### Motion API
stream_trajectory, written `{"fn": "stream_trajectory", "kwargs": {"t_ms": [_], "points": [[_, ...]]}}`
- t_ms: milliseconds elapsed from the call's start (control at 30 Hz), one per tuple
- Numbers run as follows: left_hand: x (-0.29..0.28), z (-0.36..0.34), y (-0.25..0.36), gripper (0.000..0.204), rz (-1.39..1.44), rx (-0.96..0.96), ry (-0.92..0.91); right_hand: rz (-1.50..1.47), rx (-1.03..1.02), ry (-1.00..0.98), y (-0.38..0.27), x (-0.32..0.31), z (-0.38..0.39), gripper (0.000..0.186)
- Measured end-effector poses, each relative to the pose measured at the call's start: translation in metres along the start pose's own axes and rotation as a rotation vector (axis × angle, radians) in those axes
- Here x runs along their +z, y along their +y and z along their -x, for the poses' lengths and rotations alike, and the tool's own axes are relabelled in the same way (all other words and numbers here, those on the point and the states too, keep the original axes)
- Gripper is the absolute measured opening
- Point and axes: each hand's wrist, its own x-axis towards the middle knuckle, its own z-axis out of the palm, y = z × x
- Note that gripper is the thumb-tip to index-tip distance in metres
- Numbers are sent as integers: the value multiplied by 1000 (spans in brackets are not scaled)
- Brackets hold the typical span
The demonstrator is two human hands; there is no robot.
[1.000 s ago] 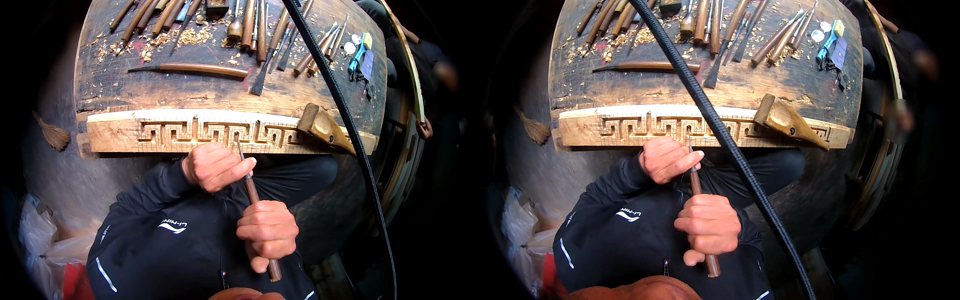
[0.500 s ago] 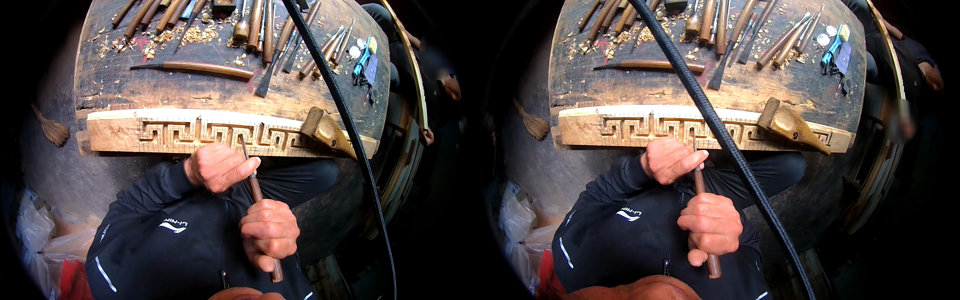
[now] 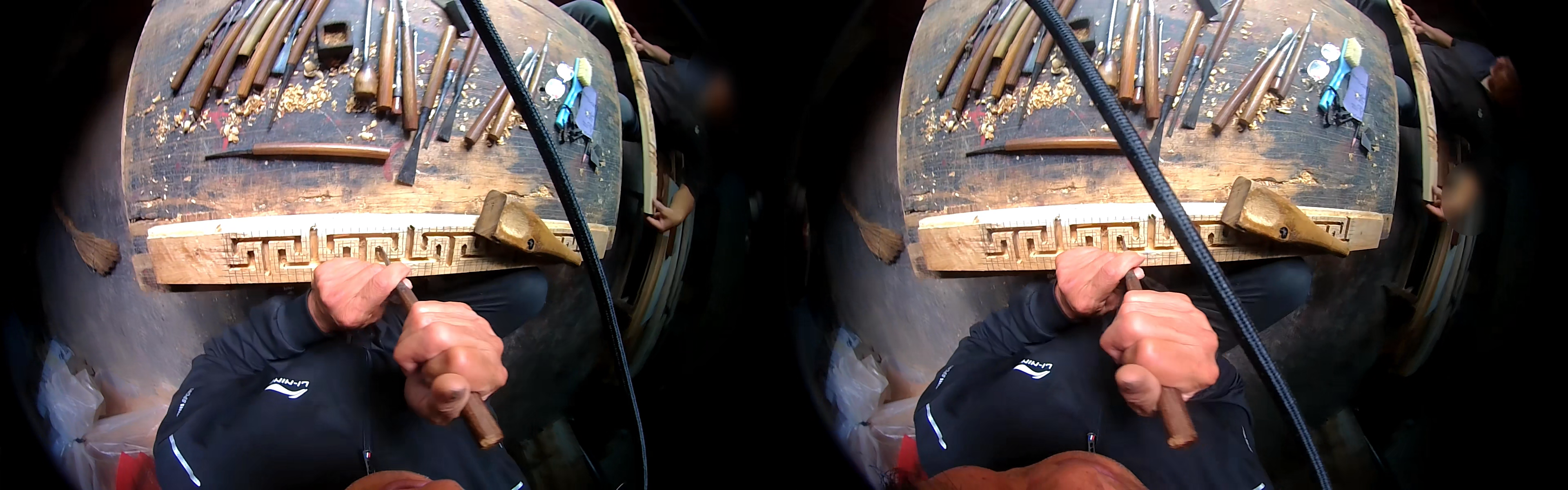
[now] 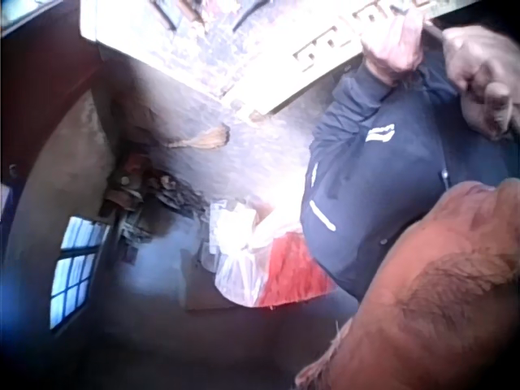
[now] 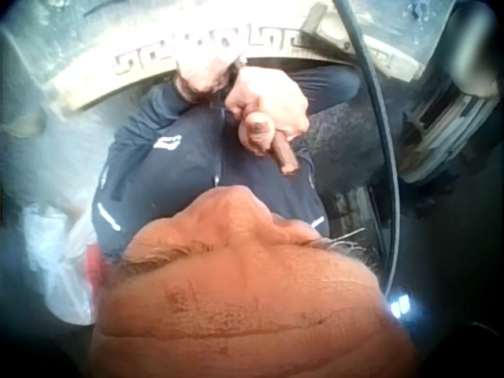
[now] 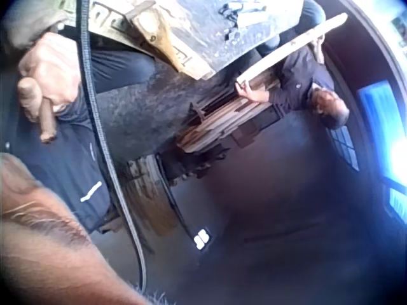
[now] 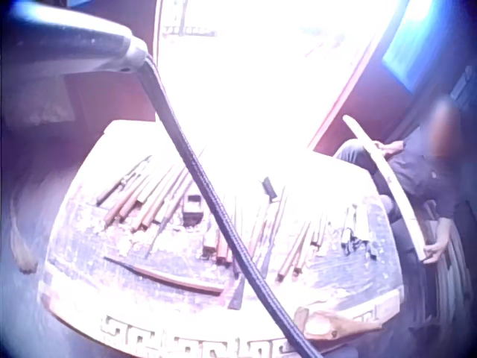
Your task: The person carves a decorative pattern into a wood plank by placing a chisel against the wood and striking the end of the tool with a wooden mallet.
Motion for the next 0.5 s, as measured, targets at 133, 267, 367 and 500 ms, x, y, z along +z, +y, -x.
{"fn": "stream_trajectory", "kwargs": {"t_ms": [133, 267, 367, 500], "points": [[0, -4, -6, 34, 49, 58, 56, -34, 22, -81, -5, -5, 2, 51], [-6, 4, -11, 38, 97, 253, 36, -123, -228, -111, -11, -6, 31, 61], [-11, 4, -4, 43, 122, 269, -18, -123, -214, -166, -23, -11, 37, 62], [-5, 3, -5, 45, 168, 265, -5, -163, -191, 96, -22, -14, 50, 56]]}}
